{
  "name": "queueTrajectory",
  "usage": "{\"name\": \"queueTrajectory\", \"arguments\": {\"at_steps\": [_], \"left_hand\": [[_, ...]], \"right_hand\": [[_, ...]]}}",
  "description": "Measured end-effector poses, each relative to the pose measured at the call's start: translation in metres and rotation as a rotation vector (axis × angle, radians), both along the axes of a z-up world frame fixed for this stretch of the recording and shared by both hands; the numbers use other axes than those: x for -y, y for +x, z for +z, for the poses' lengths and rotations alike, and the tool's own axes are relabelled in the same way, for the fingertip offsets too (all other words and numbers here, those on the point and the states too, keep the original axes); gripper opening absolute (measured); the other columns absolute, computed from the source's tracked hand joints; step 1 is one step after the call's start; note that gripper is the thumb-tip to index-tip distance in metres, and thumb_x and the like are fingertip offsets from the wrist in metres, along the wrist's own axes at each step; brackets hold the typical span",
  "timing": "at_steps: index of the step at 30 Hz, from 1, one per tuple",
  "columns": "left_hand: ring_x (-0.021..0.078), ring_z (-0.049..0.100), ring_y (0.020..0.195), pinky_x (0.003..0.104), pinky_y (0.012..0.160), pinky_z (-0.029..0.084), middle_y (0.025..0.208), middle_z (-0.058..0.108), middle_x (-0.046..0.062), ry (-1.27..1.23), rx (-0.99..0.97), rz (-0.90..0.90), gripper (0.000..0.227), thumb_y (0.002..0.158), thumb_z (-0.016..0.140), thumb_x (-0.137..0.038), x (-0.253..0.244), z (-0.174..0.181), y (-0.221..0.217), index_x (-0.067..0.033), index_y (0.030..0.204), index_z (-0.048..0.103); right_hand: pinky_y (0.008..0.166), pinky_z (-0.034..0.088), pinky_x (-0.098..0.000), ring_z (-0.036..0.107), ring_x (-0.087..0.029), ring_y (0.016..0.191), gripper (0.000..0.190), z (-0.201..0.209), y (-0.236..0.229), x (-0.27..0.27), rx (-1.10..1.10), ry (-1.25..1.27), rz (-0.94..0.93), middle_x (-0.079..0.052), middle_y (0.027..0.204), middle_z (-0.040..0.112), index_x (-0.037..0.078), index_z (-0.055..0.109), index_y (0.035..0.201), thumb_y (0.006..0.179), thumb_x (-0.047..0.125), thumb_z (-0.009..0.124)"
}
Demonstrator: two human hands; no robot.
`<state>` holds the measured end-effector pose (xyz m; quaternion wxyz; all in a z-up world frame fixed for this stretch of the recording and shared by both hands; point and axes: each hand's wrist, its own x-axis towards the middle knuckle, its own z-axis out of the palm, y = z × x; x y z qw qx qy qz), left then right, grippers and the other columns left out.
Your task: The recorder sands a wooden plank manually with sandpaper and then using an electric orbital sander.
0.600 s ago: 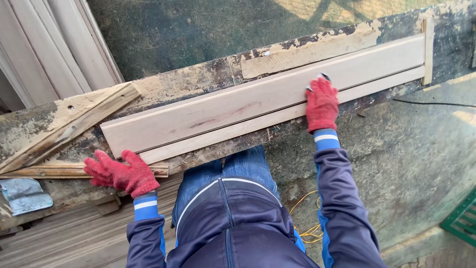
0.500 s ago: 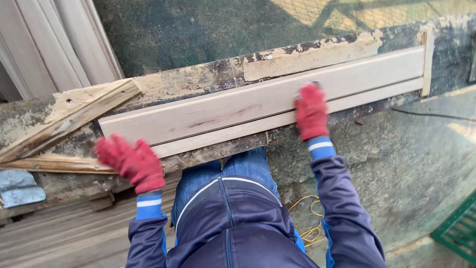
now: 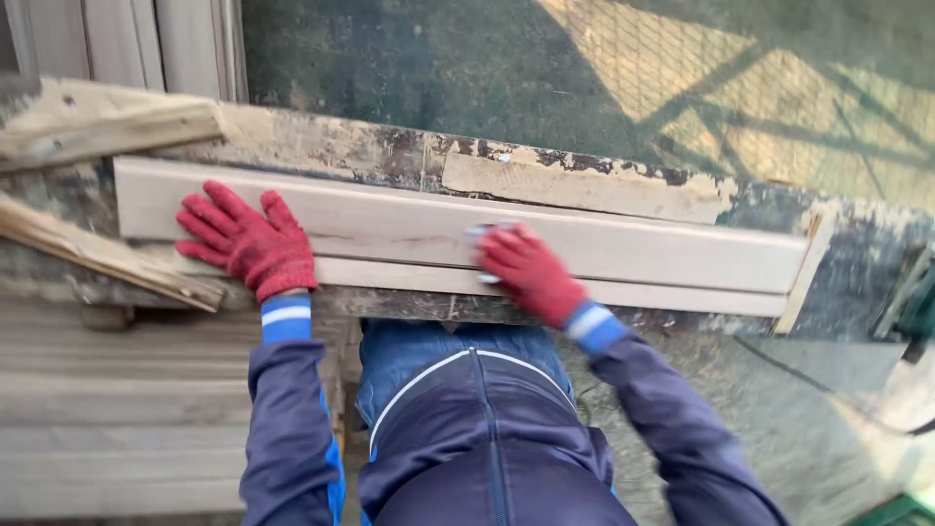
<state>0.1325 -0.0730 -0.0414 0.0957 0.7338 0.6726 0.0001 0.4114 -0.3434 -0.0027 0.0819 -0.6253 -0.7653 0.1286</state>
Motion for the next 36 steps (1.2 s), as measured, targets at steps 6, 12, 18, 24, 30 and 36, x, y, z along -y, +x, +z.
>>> {"name": "queueTrajectory", "arguments": {"at_steps": [6,12,18,24,30,36], "left_hand": [[0.0563,0.007,0.151,0.074,0.115,-0.006,0.165,0.014,0.04,-0.1,-0.054,0.004,0.07,0.116,0.041,-0.039,-0.001,0.023,0.016,0.0093,0.164,0.022],[0.0583,0.008,0.152,0.077,0.115,-0.004,0.165,0.013,0.041,-0.101,-0.044,-0.003,0.069,0.121,0.051,-0.035,0.001,0.027,0.018,0.0103,0.163,0.02],[0.0553,0.007,0.153,0.076,0.116,-0.004,0.167,0.013,0.038,-0.113,-0.069,0.0,0.07,0.125,0.058,-0.036,0.001,0.025,0.016,0.0054,0.165,0.018],[0.0553,0.005,0.151,0.075,0.115,-0.007,0.166,0.014,0.038,-0.091,-0.002,0.017,0.07,0.121,0.056,-0.04,0.001,0.023,0.014,0.0053,0.165,0.024],[0.0557,0.009,0.152,0.076,0.117,-0.002,0.166,0.016,0.036,-0.076,-0.035,0.007,0.072,0.12,0.059,-0.043,0.001,0.021,0.012,0.0018,0.164,0.024],[0.0561,0.013,0.15,0.077,0.116,0.001,0.164,0.021,0.037,-0.023,-0.009,-0.003,0.071,0.117,0.057,-0.044,0.001,0.023,0.012,0.0044,0.162,0.031]], "right_hand": [[0.118,0.039,-0.0456,0.05,-0.027,0.133,0.057,0.043,0.083,0.076,0.142,-0.121,0.013,-0.006,0.143,0.055,0.011,0.059,0.132,0.079,0.027,0.071],[0.124,0.028,-0.0456,0.044,-0.031,0.139,0.065,0.005,0.001,-0.03,0.116,0.004,0.17,-0.011,0.15,0.051,0.011,0.052,0.145,0.086,0.033,0.067],[0.128,0.02,-0.0498,0.035,-0.029,0.15,0.082,-0.012,0.014,-0.023,0.13,-0.054,0.285,-0.005,0.163,0.042,0.019,0.043,0.157,0.082,0.033,0.073],[0.112,0.044,-0.0458,0.053,-0.028,0.13,0.047,0.041,0.057,0.012,0.019,-0.08,0.177,-0.007,0.143,0.056,0.009,0.062,0.128,0.084,0.021,0.069],[0.115,0.041,-0.0424,0.042,-0.028,0.143,0.058,-0.007,-0.051,-0.068,0.066,-0.018,0.267,-0.004,0.157,0.045,0.021,0.055,0.144,0.086,0.024,0.063],[0.125,0.028,-0.0466,0.038,-0.027,0.148,0.063,-0.007,-0.062,-0.077,0.059,-0.047,0.244,-0.006,0.16,0.043,0.017,0.054,0.147,0.085,0.025,0.068]]}}
